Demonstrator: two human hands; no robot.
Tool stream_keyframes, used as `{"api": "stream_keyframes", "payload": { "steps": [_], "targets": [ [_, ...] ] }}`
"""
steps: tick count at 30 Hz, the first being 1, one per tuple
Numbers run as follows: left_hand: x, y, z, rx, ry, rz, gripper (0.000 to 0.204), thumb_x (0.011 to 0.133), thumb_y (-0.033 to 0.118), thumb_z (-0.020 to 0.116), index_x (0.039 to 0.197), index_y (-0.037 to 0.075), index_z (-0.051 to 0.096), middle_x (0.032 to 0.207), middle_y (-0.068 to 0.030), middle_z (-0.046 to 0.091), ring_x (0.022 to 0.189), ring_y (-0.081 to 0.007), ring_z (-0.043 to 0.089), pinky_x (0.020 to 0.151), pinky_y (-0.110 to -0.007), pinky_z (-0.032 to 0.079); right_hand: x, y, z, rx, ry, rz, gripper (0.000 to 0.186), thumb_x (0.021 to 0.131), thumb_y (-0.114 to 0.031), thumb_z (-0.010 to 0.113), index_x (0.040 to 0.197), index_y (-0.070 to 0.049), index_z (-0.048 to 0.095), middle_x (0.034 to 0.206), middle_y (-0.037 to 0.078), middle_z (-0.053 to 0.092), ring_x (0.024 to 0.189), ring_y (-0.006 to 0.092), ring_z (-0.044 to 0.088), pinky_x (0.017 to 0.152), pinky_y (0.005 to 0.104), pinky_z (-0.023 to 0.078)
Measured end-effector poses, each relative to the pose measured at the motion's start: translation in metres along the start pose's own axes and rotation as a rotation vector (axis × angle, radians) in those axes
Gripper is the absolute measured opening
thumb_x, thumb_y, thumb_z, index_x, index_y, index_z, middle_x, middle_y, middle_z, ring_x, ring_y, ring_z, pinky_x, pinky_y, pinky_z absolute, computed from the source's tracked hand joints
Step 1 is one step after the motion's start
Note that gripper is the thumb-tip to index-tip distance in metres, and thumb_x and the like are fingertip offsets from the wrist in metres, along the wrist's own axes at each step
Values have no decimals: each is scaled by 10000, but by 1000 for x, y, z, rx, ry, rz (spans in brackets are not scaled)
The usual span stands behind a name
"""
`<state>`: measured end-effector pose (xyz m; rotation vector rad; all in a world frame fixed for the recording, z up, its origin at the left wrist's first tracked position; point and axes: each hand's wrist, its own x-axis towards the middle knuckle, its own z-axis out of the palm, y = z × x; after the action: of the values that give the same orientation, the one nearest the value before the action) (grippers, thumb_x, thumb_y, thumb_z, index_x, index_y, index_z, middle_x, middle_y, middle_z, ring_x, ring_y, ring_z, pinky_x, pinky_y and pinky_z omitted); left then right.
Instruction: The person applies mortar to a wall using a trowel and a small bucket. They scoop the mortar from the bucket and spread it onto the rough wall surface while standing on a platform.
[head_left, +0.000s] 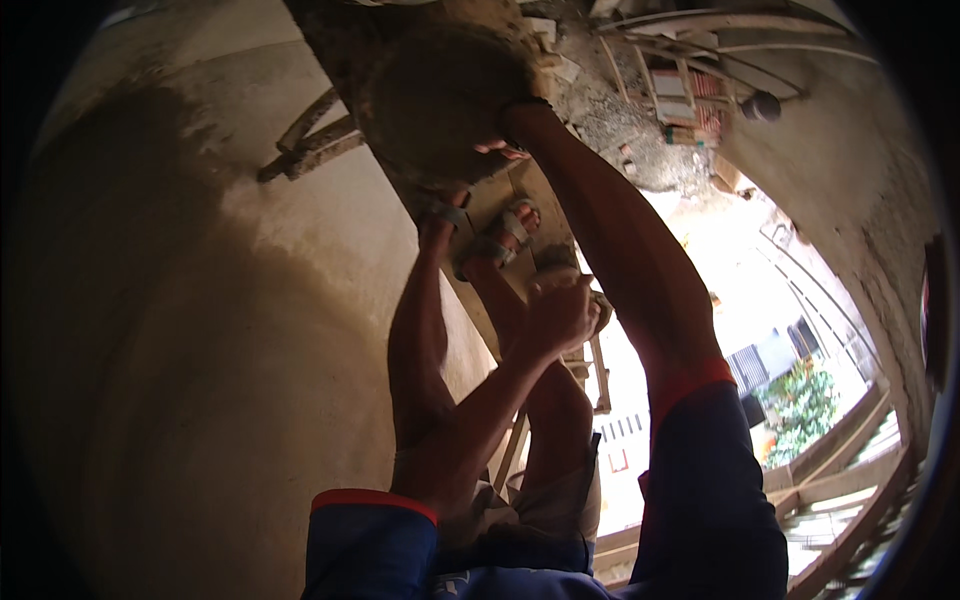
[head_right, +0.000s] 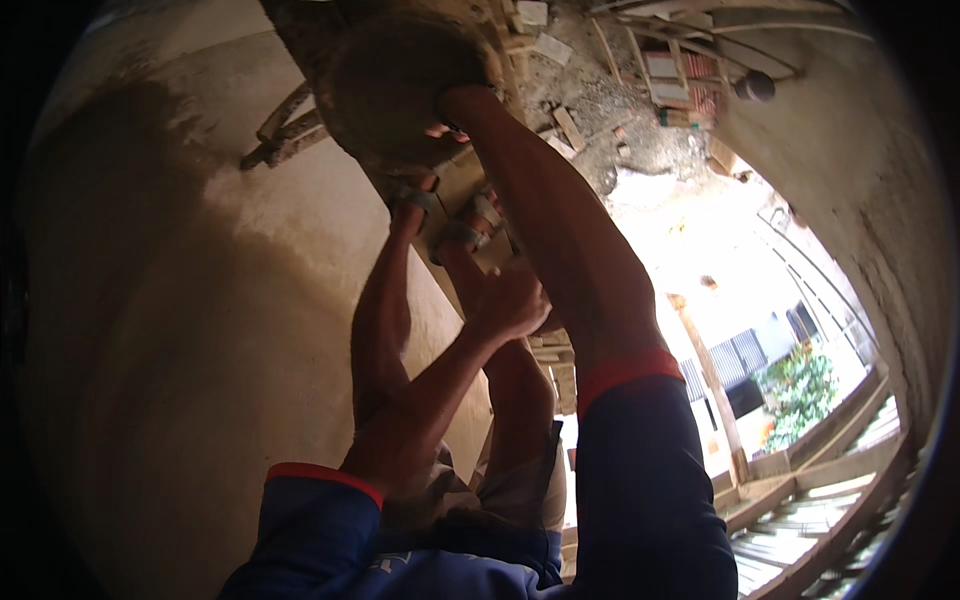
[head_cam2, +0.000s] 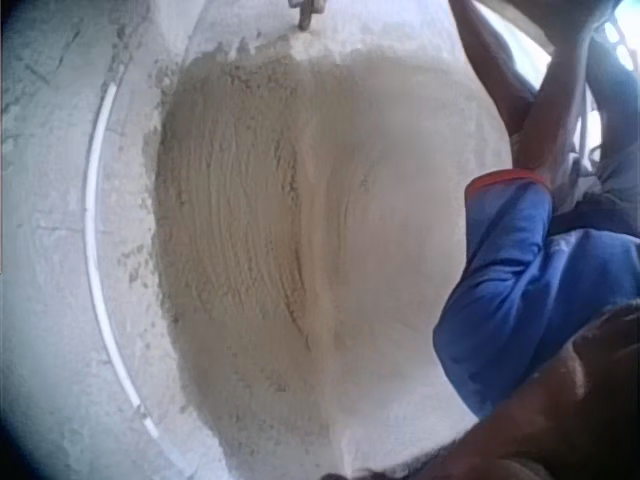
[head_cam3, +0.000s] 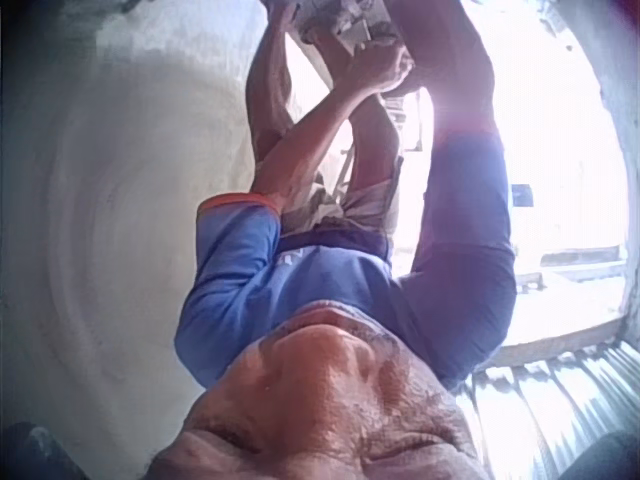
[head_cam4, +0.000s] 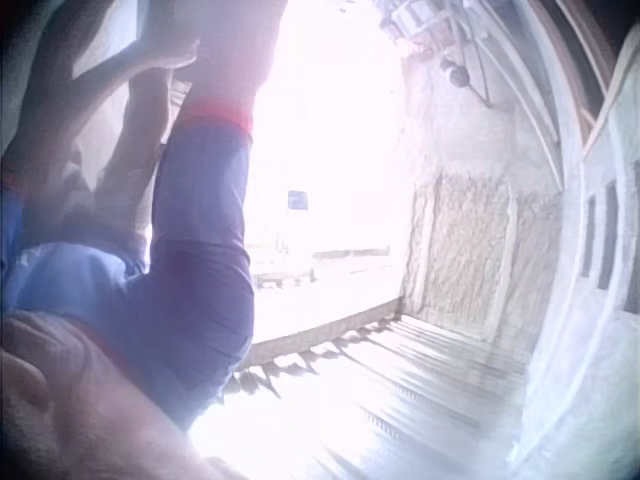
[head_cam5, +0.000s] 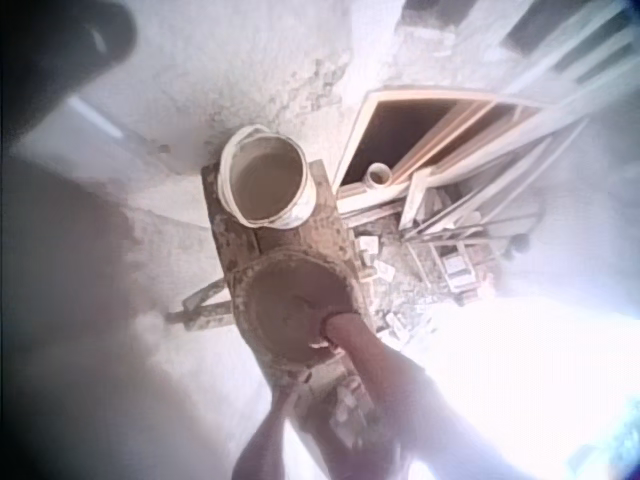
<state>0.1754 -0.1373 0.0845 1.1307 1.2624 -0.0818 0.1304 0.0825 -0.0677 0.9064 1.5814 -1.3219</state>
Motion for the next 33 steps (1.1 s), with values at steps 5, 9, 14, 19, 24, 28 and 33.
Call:
{"api": "stream_keyframes", "payload": {
  "steps": [5, 9, 14, 19, 24, 28, 33],
  "targets": [
    [-3, -9, -3, 118, 239, -135, 350, 820, 243, 604, 1135, 91, 583, 917, -205, 660, 963, -324, 624, 877, -528, 402, -18, 25, 27, 588, -58, -24, 155, 803, -225, 658, 874, -87, 668, 782, 85, 660, 708, 235, 673, 511, 388, 531],
    [-1, -14, -2, 257, 245, -141, 336, 824, 234, 601, 1129, 94, 580, 941, -150, 659, 1094, -329, 544, 891, -541, 391, -52, 38, 48, 728, 47, -88, 237, 832, -301, 617, 949, -100, 656, 862, 113, 678, 830, 243, 675, 644, 441, 525],
    [-2, -24, -9, 178, 111, -187, 341, 832, 216, 593, 1146, 85, 569, 994, -159, 623, 1148, -362, 477, 913, -567, 374, -111, 17, 42, -165, 487, -238, 294, 829, -215, 540, 1099, -111, 589, 843, 190, 637, 813, 324, 652, 702, 449, 531],
    [-3, -16, -12, 157, 93, -216, 362, 819, 218, 628, 1150, 82, 572, 1003, -166, 616, 1162, -368, 444, 926, -573, 357, -126, 2, 17, -92, 655, -4, 380, 815, -139, 518, 1192, -101, 493, 846, 208, 628, 834, 359, 657, 712, 459, 543],
    [2, -4, -11, 87, 69, -188, 411, 801, 252, 663, 1168, 91, 574, 1124, -224, 548, 1195, -417, 319, 996, -584, 215, -52, 1, 13, -157, 743, 141, 304, 857, -180, 557, 1115, -22, 597, 996, 165, 667, 905, 302, 679, 702, 408, 574],
    [-1, -11, -5, 262, 232, -82, 354, 816, 243, 618, 1127, 85, 556, 931, -164, 636, 985, -402, 503, 864, -554, 346, -33, -23, 21, -101, 595, 183, 239, 883, -149, 501, 1054, -33, 620, 989, 212, 663, 938, 332, 665, 766, 407, 560],
    [1, -33, 9, 192, 271, -36, 299, 850, 235, 590, 1081, 61, 515, 874, -172, 627, 789, -342, 630, 718, -491, 493, -35, -49, 28, -146, 500, 95, 237, 880, -179, 511, 985, -51, 680, 1034, 139, 681, 955, 271, 669, 801, 377, 549]
  ]
}}
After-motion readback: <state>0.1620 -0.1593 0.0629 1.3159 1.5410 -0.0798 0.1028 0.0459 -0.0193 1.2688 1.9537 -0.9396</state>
